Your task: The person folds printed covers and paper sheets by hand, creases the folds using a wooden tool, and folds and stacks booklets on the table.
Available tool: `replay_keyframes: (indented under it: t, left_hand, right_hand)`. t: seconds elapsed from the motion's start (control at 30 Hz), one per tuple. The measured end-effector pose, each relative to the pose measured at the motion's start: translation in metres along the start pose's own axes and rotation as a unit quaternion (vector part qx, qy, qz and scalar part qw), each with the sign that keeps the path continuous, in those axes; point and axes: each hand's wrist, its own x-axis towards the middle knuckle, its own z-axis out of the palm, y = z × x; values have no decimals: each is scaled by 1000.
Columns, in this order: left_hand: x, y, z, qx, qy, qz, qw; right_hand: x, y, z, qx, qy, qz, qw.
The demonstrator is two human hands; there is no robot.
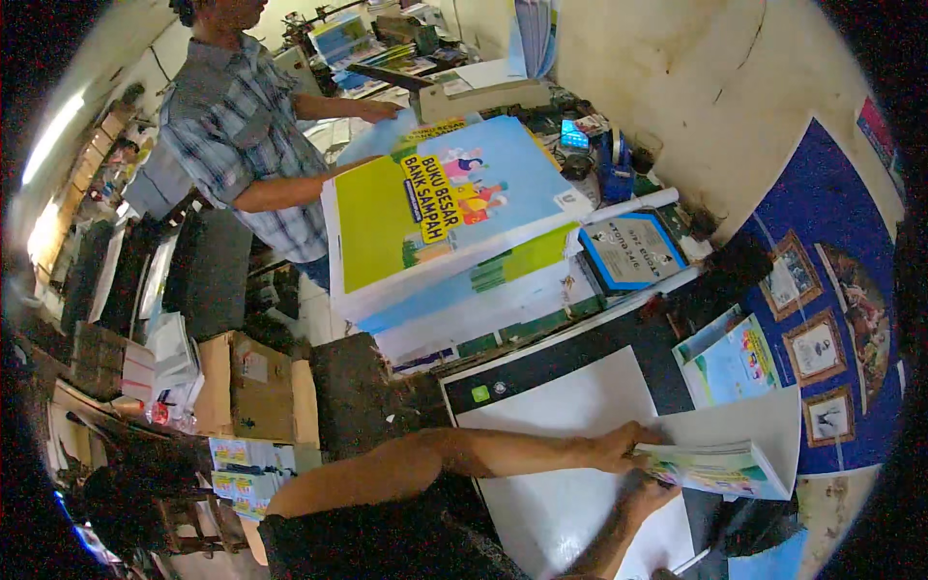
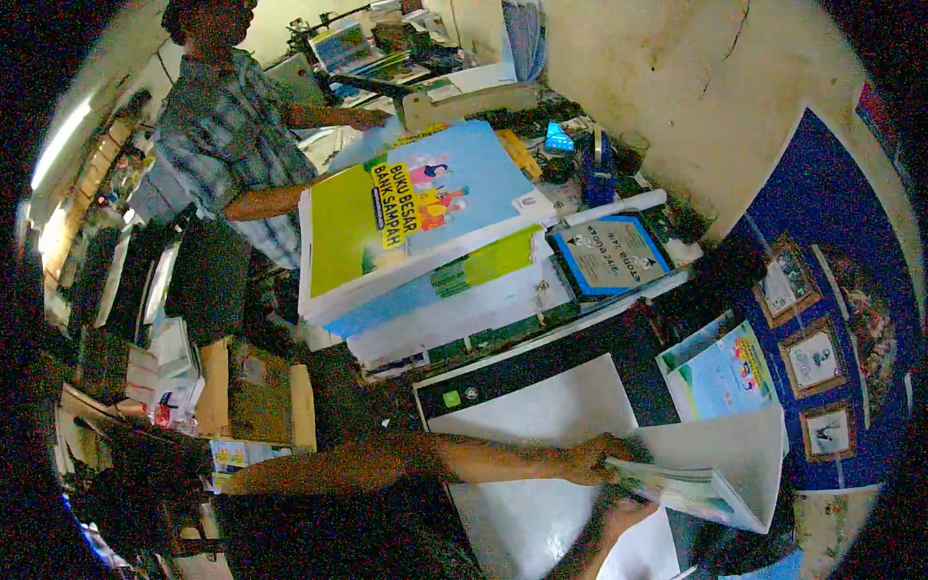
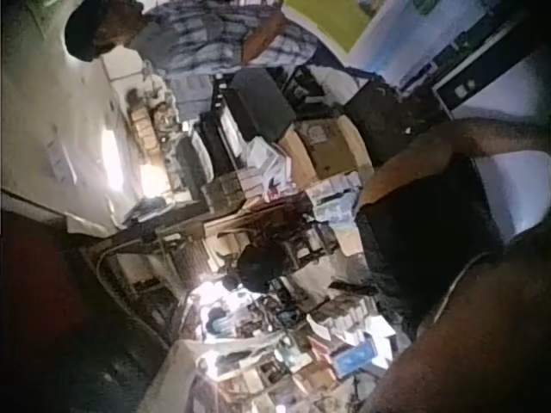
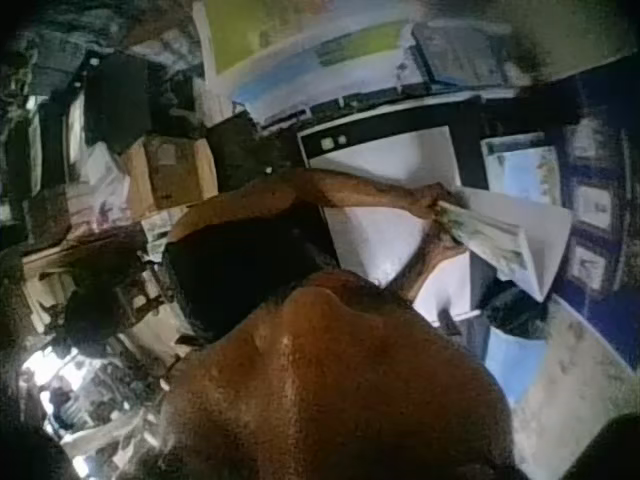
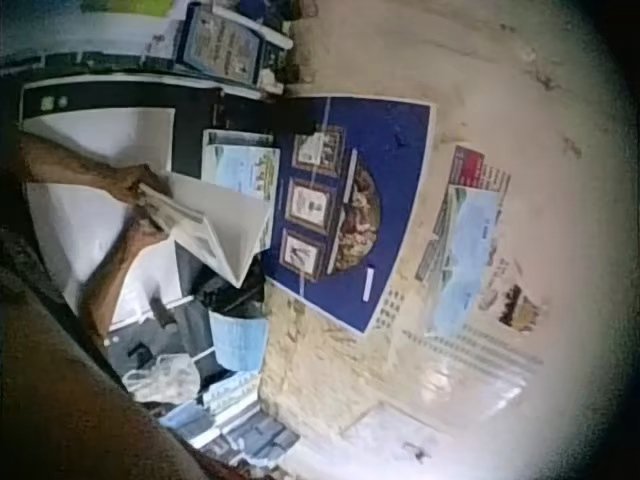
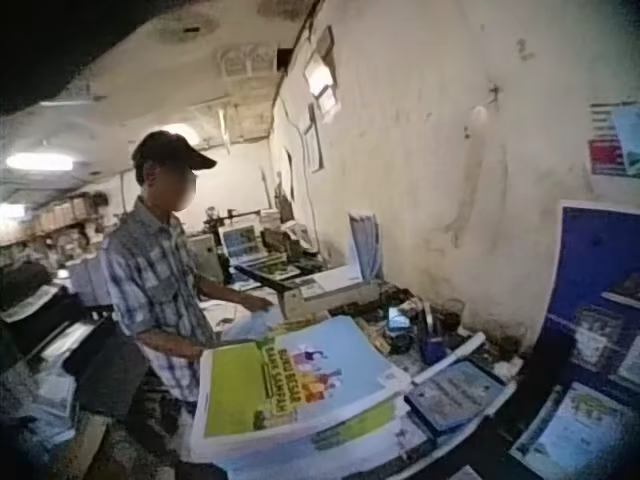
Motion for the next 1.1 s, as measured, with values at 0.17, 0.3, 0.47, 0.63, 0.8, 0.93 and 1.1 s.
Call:
replay_keyframes:
  t: [0.17,0.3,0.47,0.63,0.8,0.93,1.1]
  left_hand:
    - [-5,14,-12,80,17,-138,987]
    - [-4,-1,-10,-33,34,-21,999]
    - [-4,15,-9,35,8,-117,992]
    - [-9,10,1,-3,-97,-176,980]
    - [-39,62,55,-288,-236,-231,899]
    - [-68,14,57,-331,-237,-243,881]
    - [-61,64,59,-43,-261,-107,958]
  right_hand:
    - [-9,21,0,20,80,22,996]
    - [0,2,14,19,73,30,997]
    - [-6,7,12,82,102,36,991]
    - [-6,-15,-10,61,128,109,984]
    - [-64,-85,-38,-70,211,64,973]
    - [-67,-1,-88,-163,16,99,982]
    - [-82,-84,-28,-454,48,-21,889]
